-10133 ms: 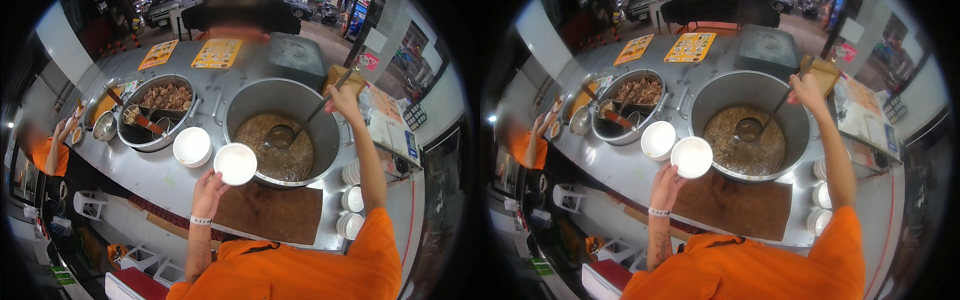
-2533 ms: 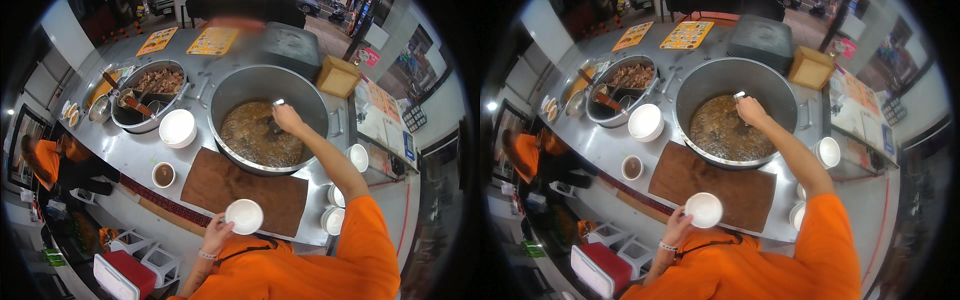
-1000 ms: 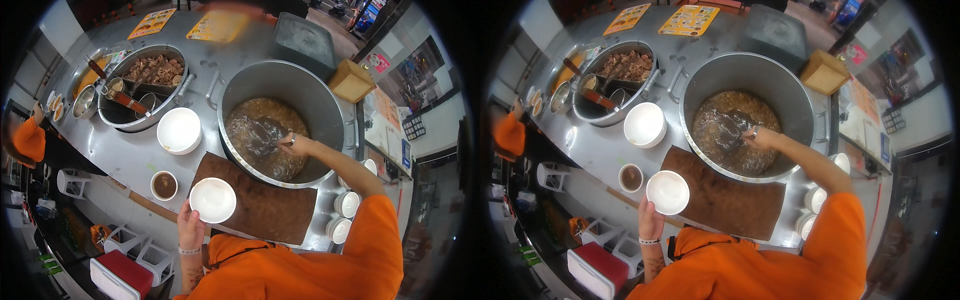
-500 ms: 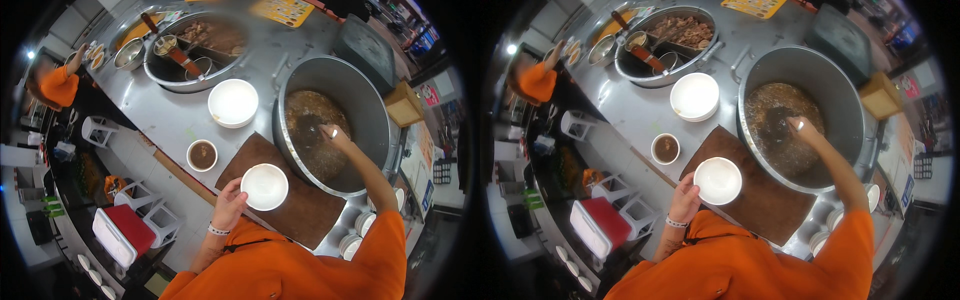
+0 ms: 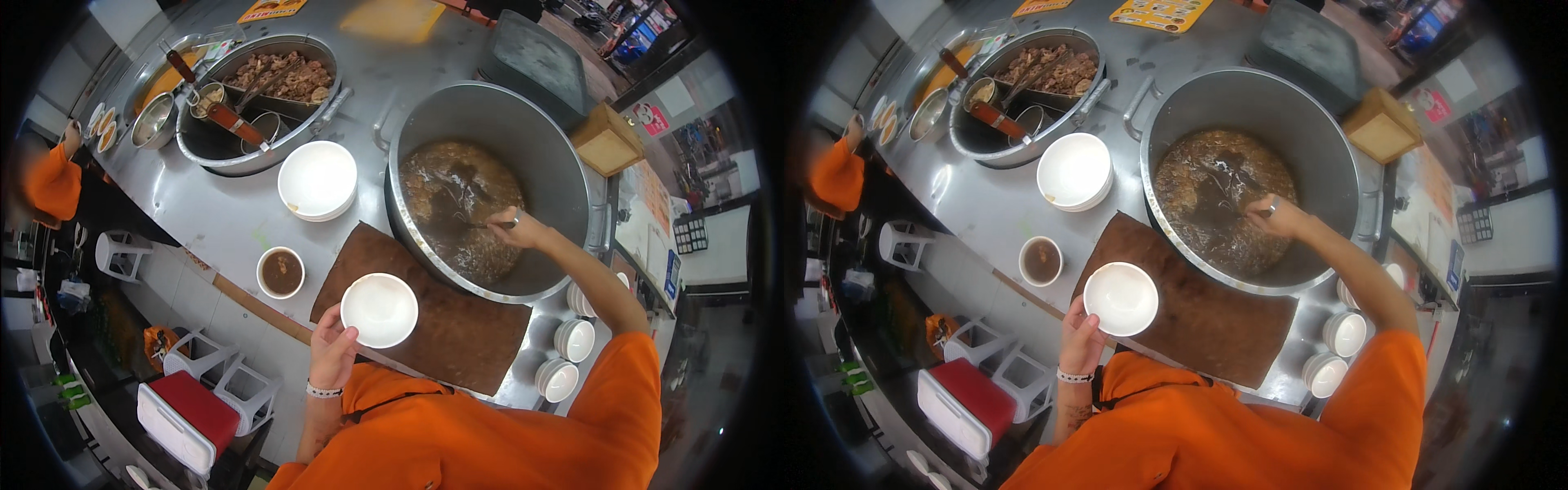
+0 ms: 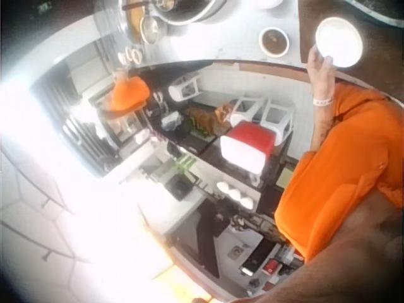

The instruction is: The person ladles a dark liquid from a large pot into several small white bowls. They then place the filled bowls onto a black tray and arrange them for service. The person also handles a white container lid and moves around the food preparation counter.

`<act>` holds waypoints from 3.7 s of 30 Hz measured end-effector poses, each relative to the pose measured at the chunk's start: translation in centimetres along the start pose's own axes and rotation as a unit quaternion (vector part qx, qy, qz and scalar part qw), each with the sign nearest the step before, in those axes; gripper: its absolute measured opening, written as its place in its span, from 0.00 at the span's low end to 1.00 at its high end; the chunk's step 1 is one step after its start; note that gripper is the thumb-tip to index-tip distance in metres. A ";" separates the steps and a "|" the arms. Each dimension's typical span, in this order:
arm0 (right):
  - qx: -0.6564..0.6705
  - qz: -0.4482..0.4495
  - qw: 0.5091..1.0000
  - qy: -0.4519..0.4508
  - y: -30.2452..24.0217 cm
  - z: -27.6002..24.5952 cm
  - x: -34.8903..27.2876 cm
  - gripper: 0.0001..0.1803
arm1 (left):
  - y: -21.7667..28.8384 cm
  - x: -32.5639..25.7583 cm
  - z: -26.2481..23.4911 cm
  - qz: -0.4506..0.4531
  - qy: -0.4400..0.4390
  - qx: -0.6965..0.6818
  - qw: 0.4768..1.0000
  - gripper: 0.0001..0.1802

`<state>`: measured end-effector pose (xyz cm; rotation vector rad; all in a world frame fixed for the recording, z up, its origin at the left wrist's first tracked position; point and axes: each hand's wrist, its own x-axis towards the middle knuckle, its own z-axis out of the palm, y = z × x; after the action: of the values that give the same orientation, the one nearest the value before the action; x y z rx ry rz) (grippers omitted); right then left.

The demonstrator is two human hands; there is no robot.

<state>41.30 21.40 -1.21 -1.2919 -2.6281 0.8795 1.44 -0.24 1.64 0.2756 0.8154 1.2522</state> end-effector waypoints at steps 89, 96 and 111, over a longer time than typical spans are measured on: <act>0.156 0.230 0.895 0.349 -6.5 -12.5 -5.1 0.19 | 2.3 1.3 3.5 0.018 -0.020 0.043 0.999 0.26; 0.184 0.229 0.864 0.408 -10.6 -21.9 -9.8 0.18 | 3.6 6.3 8.1 0.006 -0.052 0.129 0.990 0.22; 0.079 0.158 0.856 0.485 -18.9 -33.0 -14.9 0.18 | -2.5 15.7 16.4 -0.066 -0.130 0.191 0.971 0.22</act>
<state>47.97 16.30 38.80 -1.5717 -1.5533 0.2876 15.71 17.28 5.37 0.6703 0.8281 0.9046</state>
